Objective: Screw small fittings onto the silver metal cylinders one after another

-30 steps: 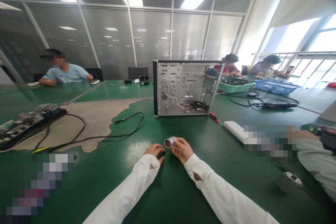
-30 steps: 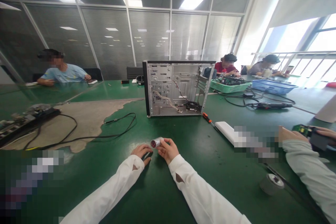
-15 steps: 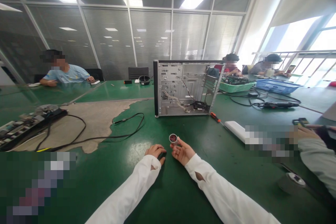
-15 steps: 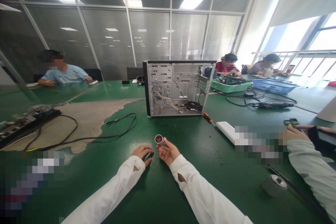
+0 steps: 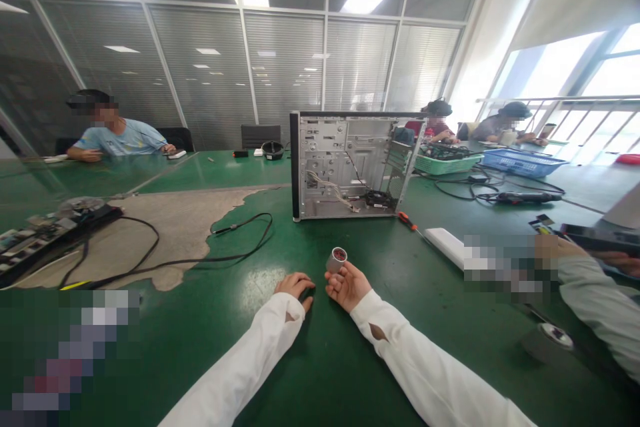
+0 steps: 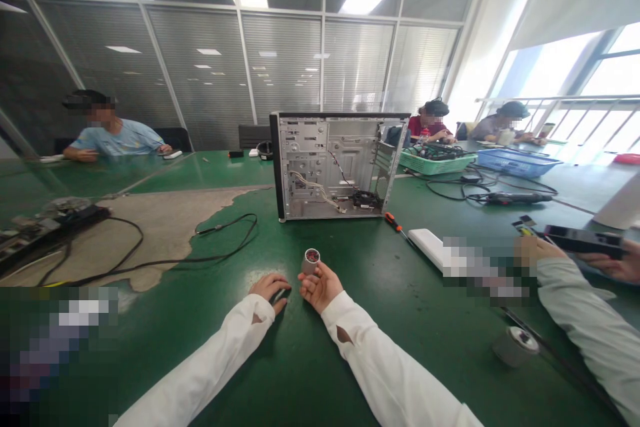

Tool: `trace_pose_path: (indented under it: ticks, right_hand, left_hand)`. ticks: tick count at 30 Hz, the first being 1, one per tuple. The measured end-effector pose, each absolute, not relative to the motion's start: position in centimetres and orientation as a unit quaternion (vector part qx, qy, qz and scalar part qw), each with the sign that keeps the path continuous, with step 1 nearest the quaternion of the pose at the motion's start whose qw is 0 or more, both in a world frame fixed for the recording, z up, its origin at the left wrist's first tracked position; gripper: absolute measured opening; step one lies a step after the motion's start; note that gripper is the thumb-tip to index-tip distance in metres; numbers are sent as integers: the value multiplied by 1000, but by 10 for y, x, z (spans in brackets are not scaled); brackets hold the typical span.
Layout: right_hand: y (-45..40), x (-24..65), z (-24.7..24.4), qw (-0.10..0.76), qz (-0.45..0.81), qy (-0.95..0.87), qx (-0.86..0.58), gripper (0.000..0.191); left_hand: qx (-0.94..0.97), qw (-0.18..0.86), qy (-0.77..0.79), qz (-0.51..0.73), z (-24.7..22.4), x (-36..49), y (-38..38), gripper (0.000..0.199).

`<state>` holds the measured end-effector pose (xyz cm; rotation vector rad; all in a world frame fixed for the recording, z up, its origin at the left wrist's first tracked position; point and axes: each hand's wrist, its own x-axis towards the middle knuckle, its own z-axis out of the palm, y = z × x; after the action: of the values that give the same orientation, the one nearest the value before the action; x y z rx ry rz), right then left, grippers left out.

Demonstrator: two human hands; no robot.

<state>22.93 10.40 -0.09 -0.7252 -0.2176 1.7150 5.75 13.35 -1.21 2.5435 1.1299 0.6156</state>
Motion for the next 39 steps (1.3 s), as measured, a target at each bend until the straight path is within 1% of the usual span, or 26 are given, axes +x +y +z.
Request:
trace_pose_path:
  ticks: [10,16,19,25,30,39]
  right_hand:
    - [105,231,-3,599,738,-78,-299,27]
    - [105,233,-6,555,780,-127,-259,28]
    - [105,233,-6,550,785,-146,-246,28]
    - [102,226,-4,603,727,-204,-257,18]
    - [102,221,-7,621,673,-272,-296,25]
    - [102,218,-11,616,660,-299,-308,35]
  left_hand:
    - [884,139,397,203,-16,57,136,28]
    - [885,141,393,208,-14,58,135,26]
    - [886,141,390,206,-16,57,137,27]
    - [888,137,396,192,-27,58,146,29]
    - [889,130,402,177,-30,58,149,29]
    - [888,127,421,136,-24,58,149,34]
